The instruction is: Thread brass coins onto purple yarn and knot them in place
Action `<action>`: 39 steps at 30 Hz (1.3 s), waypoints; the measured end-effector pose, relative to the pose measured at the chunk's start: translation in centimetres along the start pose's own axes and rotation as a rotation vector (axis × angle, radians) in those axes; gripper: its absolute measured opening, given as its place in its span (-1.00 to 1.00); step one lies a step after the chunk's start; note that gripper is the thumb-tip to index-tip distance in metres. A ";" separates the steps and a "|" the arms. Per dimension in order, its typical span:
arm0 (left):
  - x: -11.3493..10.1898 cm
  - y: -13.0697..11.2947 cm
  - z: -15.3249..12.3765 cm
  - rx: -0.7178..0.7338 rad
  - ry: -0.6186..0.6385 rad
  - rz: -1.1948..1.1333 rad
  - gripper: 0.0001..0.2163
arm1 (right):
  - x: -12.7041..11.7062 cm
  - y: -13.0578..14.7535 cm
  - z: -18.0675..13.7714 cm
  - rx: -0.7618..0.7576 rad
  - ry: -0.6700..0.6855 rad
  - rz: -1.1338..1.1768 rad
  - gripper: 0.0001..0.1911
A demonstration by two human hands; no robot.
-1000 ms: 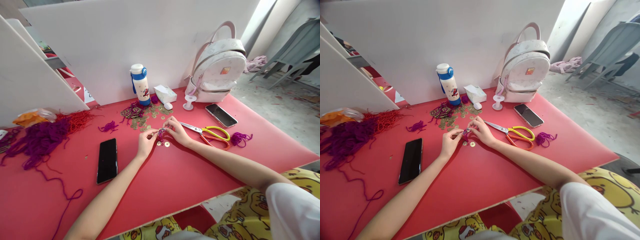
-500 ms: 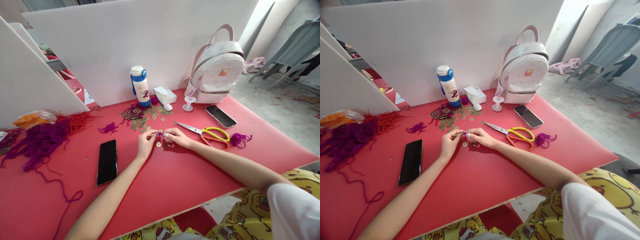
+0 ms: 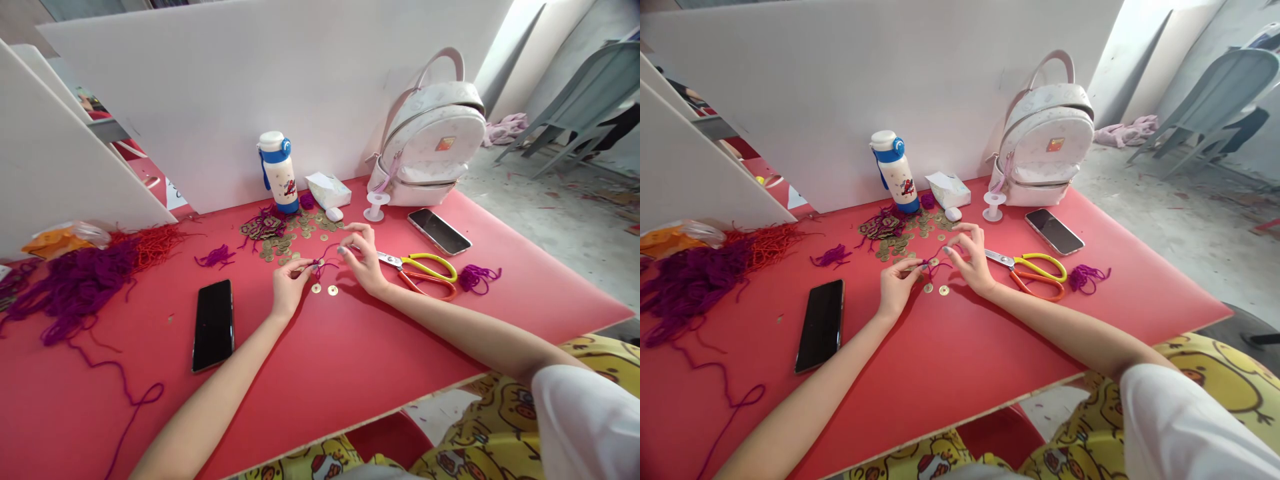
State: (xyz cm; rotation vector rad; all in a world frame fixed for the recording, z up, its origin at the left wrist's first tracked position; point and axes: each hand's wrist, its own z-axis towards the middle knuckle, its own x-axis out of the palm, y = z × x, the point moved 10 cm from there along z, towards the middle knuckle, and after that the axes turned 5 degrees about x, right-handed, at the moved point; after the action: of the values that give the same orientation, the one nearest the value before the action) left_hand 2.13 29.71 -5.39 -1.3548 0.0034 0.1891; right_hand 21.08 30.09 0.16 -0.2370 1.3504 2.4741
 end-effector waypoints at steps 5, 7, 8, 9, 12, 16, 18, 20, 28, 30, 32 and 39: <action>-0.3 -0.7 0.0 0.063 -0.038 -0.054 -0.82 | 3.6 0.6 -1.1 -0.056 0.279 -0.113 -0.91; -0.3 -0.9 0.0 0.083 -0.036 -0.049 -0.82 | 4.1 0.0 -1.2 -0.008 0.291 -0.087 -0.93; -0.3 -0.9 0.0 0.089 -0.034 -0.049 -0.83 | 4.4 -0.2 -1.2 0.013 0.299 -0.069 -0.93; -0.3 -0.9 0.0 0.090 -0.032 -0.052 -0.83 | 4.7 -0.4 -1.3 0.027 0.313 -0.054 -0.92; -0.3 -0.6 0.2 0.066 -0.032 -0.075 -0.82 | 5.5 -0.6 -1.6 0.030 0.381 -0.044 -0.91; -0.8 -0.2 0.3 0.048 -0.068 -0.074 -0.83 | 6.7 -0.4 -2.3 0.004 0.503 -0.087 -0.93; -0.9 -0.3 0.3 0.058 -0.080 -0.081 -0.84 | 6.8 -0.4 -2.4 0.002 0.520 -0.115 -0.95; -0.8 -0.4 0.3 0.060 -0.077 -0.098 -0.84 | 6.8 -0.6 -2.4 0.011 0.512 -0.134 -0.97; 0.4 0.5 0.2 -0.029 0.026 -0.104 -0.81 | 5.7 -1.0 -1.6 0.157 0.437 0.150 -0.80; 0.9 0.5 0.1 -0.042 0.074 -0.080 -0.84 | 5.3 -1.3 -1.3 0.205 0.399 0.231 -0.78; 1.1 0.1 0.1 -0.015 0.091 -0.054 -0.86 | 4.5 -1.5 -0.9 0.212 0.335 0.256 -0.70; 1.4 -1.1 -0.1 0.066 0.130 0.082 -0.89 | 2.0 -2.5 0.1 0.251 0.114 0.277 -0.64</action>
State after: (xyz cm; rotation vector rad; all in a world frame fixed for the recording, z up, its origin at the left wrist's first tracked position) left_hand 3.67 29.62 -4.52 -1.3004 0.1730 0.1686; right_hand 20.09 31.81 -2.37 -0.1423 1.8352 2.5024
